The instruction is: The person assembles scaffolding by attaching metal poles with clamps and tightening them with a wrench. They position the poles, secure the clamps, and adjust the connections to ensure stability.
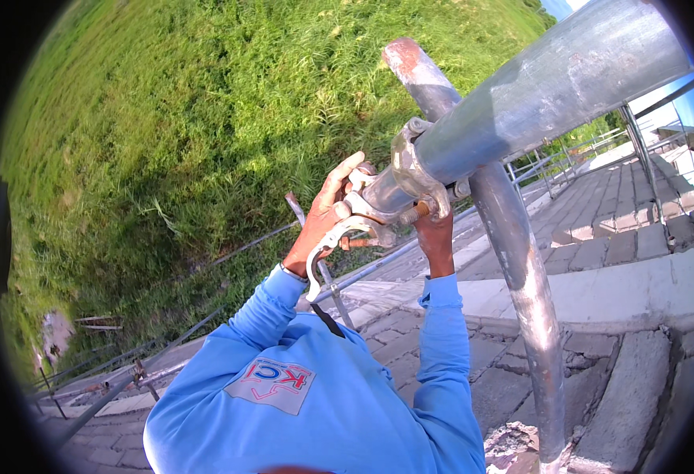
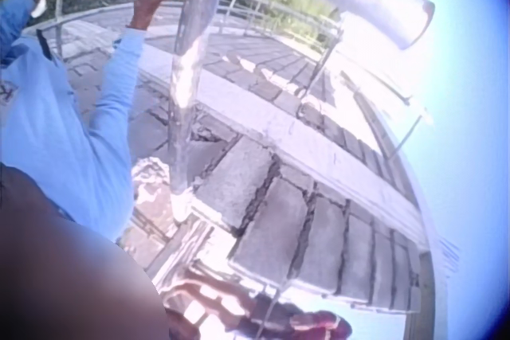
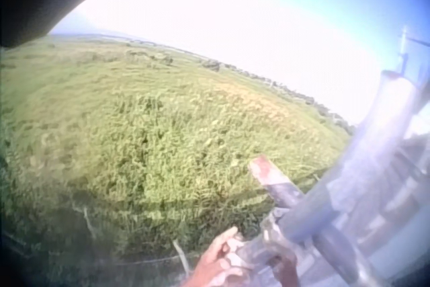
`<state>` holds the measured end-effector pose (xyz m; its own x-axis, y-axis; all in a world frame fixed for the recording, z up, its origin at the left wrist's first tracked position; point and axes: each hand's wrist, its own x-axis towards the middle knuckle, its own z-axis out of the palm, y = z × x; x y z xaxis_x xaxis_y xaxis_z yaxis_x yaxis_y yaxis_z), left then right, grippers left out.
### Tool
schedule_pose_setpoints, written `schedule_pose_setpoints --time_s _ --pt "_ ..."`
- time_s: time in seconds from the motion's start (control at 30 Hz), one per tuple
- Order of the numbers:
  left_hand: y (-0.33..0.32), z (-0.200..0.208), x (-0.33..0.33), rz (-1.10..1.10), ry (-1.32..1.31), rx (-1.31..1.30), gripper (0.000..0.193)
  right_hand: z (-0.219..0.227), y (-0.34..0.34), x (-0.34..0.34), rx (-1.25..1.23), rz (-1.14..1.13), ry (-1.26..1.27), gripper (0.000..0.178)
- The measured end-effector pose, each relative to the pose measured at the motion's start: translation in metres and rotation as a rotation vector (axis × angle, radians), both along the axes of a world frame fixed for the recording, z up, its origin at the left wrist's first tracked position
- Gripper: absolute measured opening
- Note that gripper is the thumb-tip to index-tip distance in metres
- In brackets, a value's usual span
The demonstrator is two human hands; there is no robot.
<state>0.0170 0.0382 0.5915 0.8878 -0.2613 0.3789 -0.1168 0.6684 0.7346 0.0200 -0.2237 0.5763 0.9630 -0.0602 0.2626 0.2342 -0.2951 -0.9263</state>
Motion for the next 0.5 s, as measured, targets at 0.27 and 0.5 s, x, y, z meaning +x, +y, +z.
schedule_pose_setpoints --time_s 0.27,0.5 --pt "-0.004 -0.003 0.000 -0.007 0.027 -0.023 0.086 0.041 -0.020 -0.003 -0.297 0.085 0.138 0.034" --pt "-0.006 -0.003 0.002 0.047 0.014 -0.015 0.085 0.125 -0.029 -0.008 -0.773 0.038 -0.122 0.058"
